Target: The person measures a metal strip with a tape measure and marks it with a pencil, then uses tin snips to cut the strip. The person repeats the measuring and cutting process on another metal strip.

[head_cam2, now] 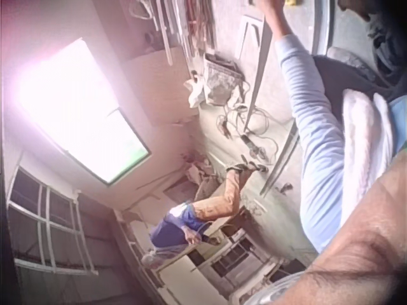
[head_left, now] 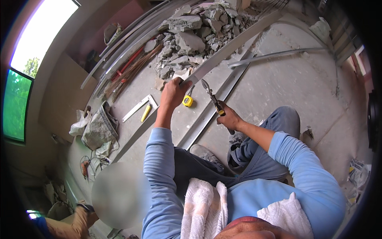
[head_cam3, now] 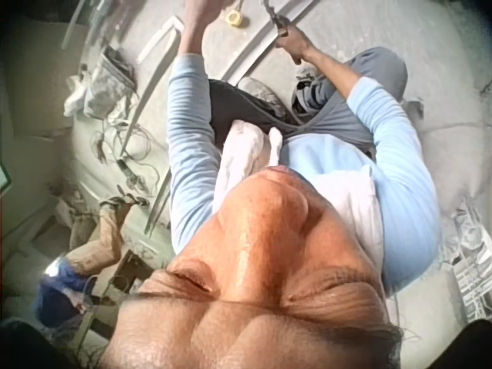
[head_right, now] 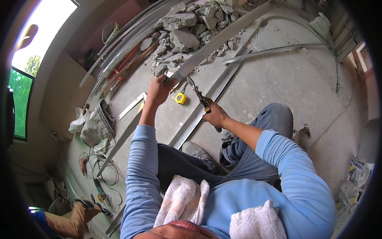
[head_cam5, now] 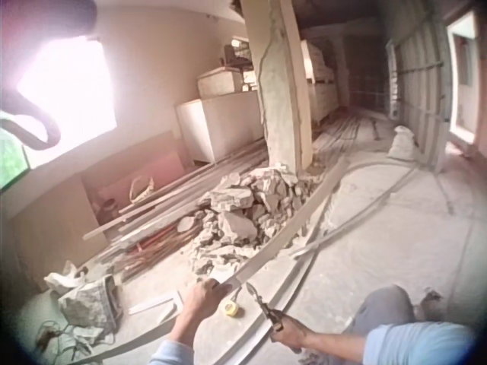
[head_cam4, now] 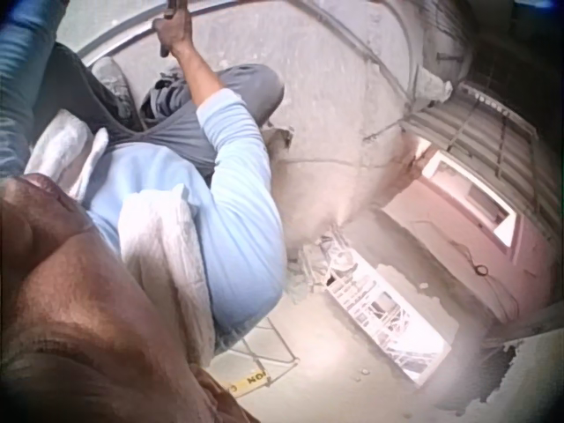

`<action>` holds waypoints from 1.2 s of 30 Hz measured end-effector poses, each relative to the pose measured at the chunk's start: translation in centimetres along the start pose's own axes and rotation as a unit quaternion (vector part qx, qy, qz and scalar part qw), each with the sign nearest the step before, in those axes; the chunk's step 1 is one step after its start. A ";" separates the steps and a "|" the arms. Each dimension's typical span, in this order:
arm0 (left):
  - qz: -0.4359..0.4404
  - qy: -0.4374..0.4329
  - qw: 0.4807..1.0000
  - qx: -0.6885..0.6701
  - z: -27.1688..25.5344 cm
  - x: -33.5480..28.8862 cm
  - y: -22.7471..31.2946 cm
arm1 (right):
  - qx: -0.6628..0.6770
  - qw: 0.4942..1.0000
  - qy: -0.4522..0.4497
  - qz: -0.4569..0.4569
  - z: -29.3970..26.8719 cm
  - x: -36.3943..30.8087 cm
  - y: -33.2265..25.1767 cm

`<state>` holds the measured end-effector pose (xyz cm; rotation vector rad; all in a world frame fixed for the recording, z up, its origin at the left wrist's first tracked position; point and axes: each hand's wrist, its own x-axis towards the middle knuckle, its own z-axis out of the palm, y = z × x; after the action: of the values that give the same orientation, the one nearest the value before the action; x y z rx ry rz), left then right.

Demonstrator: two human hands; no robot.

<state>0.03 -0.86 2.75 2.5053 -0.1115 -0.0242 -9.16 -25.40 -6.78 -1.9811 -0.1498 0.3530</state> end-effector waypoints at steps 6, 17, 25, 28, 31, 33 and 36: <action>0.008 -0.008 1.000 -0.001 0.6 0.3 1.3 | 0.042 0.998 -0.023 0.048 -0.1 -0.1 0.2; 0.039 -0.001 0.999 -0.002 1.1 0.9 1.0 | -0.007 0.998 0.058 0.030 -0.9 -1.5 -1.1; 0.046 -0.035 0.998 -0.027 1.4 1.2 -0.2 | -0.034 0.998 0.052 0.019 -0.9 -1.6 -0.9; 0.037 -0.044 0.998 -0.025 1.5 1.5 -0.4 | -0.042 0.998 0.047 0.025 -1.0 -1.3 -0.7; 0.037 -0.040 0.999 0.002 1.8 1.8 -0.6 | -0.052 0.997 0.044 0.023 -0.9 -1.1 -0.5; 0.038 -0.038 0.999 -0.001 1.9 1.9 -0.6 | -0.062 0.997 0.052 0.017 -0.7 -1.0 -0.5; 0.039 -0.038 0.998 -0.002 2.0 1.7 -0.6 | -0.065 0.997 0.045 0.022 -0.6 -0.9 -0.4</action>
<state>1.71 -1.68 0.82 2.4942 -0.2410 -0.0880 -9.80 -25.94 -6.03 -2.1285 -0.0731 0.2866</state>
